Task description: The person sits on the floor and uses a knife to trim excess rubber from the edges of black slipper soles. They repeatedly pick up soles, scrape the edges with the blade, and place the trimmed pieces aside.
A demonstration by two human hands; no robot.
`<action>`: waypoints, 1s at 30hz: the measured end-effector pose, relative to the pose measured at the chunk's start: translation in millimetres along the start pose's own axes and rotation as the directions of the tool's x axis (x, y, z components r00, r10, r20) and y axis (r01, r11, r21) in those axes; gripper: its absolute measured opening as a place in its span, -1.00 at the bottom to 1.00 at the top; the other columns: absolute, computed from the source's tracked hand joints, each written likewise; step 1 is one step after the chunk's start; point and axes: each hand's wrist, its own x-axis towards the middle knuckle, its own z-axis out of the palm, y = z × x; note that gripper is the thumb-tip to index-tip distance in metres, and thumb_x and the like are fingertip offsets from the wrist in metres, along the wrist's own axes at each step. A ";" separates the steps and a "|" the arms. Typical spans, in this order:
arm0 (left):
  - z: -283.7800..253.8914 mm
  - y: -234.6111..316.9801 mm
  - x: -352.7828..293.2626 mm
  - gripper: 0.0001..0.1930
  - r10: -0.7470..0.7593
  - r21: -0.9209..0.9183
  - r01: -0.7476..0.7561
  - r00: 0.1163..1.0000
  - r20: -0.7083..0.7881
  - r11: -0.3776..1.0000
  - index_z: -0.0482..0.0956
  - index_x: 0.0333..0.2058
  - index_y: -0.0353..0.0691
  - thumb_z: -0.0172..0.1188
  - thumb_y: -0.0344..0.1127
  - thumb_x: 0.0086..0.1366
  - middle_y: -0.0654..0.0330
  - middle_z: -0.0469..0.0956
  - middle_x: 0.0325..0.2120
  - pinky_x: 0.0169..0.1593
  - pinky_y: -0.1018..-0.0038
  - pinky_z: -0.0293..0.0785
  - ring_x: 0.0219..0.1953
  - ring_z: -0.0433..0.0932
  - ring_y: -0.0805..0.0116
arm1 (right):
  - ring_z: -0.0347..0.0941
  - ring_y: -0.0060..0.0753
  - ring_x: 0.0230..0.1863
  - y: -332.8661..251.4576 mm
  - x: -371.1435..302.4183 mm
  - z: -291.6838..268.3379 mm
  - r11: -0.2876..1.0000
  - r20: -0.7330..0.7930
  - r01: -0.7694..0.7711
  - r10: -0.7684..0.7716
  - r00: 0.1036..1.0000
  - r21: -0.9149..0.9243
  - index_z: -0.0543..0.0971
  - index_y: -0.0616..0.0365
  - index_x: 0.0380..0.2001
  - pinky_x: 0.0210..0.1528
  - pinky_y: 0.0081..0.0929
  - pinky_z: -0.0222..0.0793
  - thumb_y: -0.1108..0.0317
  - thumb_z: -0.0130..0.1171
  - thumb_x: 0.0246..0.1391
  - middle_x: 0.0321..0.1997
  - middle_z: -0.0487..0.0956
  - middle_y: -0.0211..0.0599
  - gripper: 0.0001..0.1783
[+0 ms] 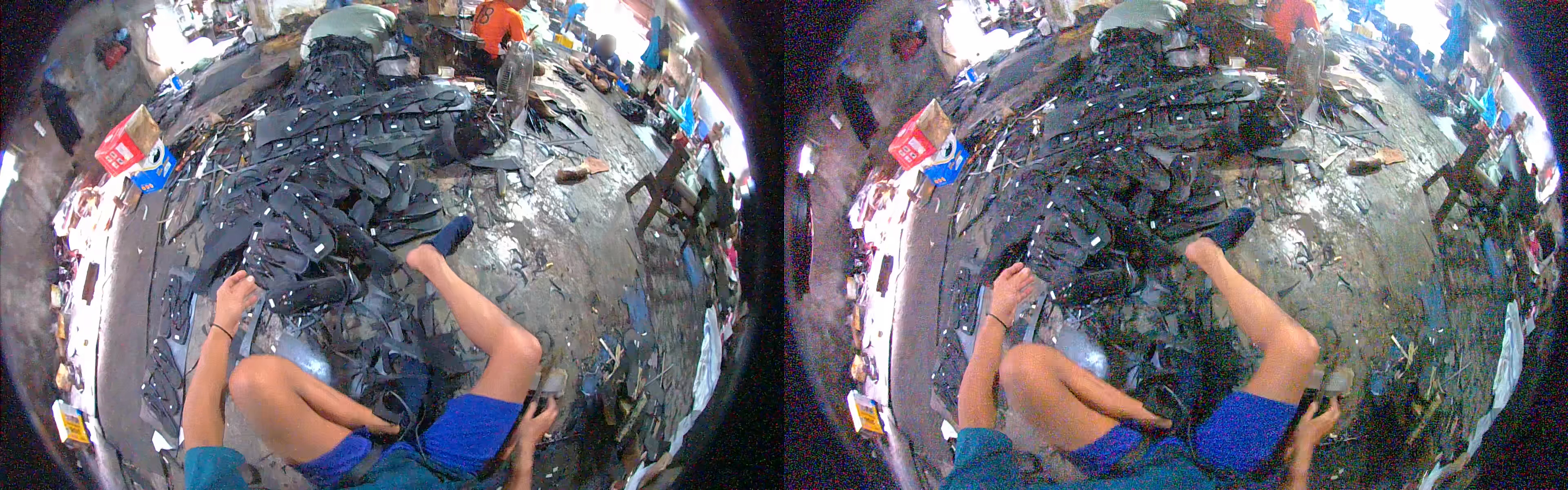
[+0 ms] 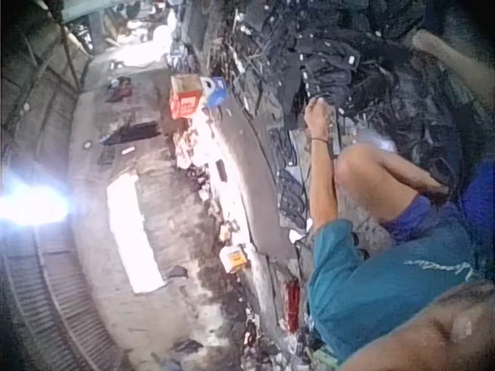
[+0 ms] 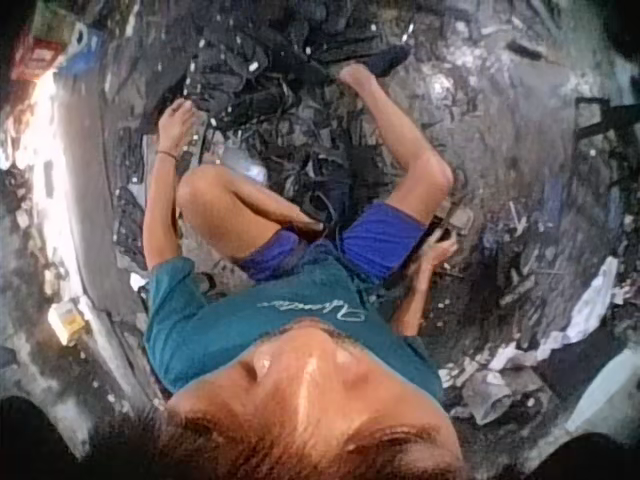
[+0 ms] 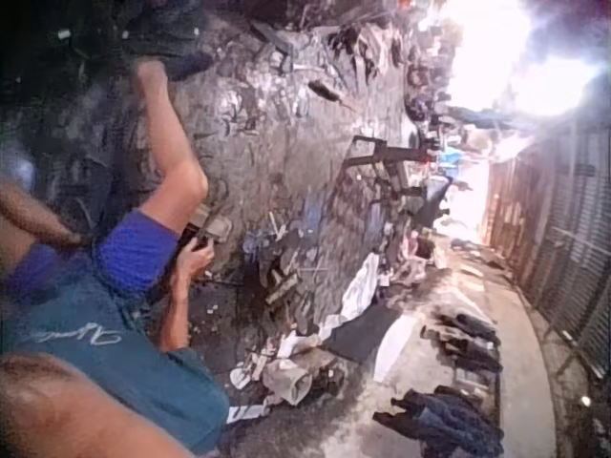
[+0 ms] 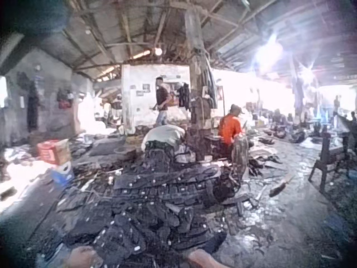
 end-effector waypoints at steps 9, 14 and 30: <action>142.8 7.2 136.9 -0.50 0.680 0.663 -0.603 0.709 0.190 0.444 0.40 0.04 -0.28 0.26 -0.16 0.20 0.00 0.46 0.03 0.19 0.23 0.30 0.12 0.39 0.04 | 0.52 -0.42 -0.11 -263.2 273.2 104.9 0.855 0.436 0.083 -0.342 0.832 0.512 0.51 0.34 -0.07 -0.05 -0.44 0.43 0.34 0.14 0.17 -0.15 0.61 -0.18 -0.67; 234.0 32.3 267.6 -0.49 0.632 0.714 -0.630 0.695 0.343 0.305 0.40 0.07 -0.25 0.20 -0.08 0.23 -0.03 0.40 0.09 0.30 0.20 0.12 0.24 0.25 -0.02 | 0.58 -0.31 -0.13 -401.7 331.0 279.0 0.816 0.575 0.130 -0.499 0.648 0.563 0.56 0.32 -0.14 -0.07 -0.41 0.45 0.28 0.16 0.14 -0.18 0.64 -0.09 -0.67; 331.7 12.4 428.3 -0.44 0.348 0.908 -0.256 0.928 0.135 0.331 0.20 0.24 -0.20 -0.03 -0.09 0.33 -0.18 0.12 0.21 0.36 -0.02 -0.17 0.32 0.02 -0.13 | 0.46 -0.46 -0.44 -676.6 631.6 646.1 0.865 0.551 -0.265 -0.017 0.834 0.427 0.31 0.30 0.21 -0.35 -0.48 0.43 0.36 0.26 0.01 -0.21 0.59 -0.23 -0.32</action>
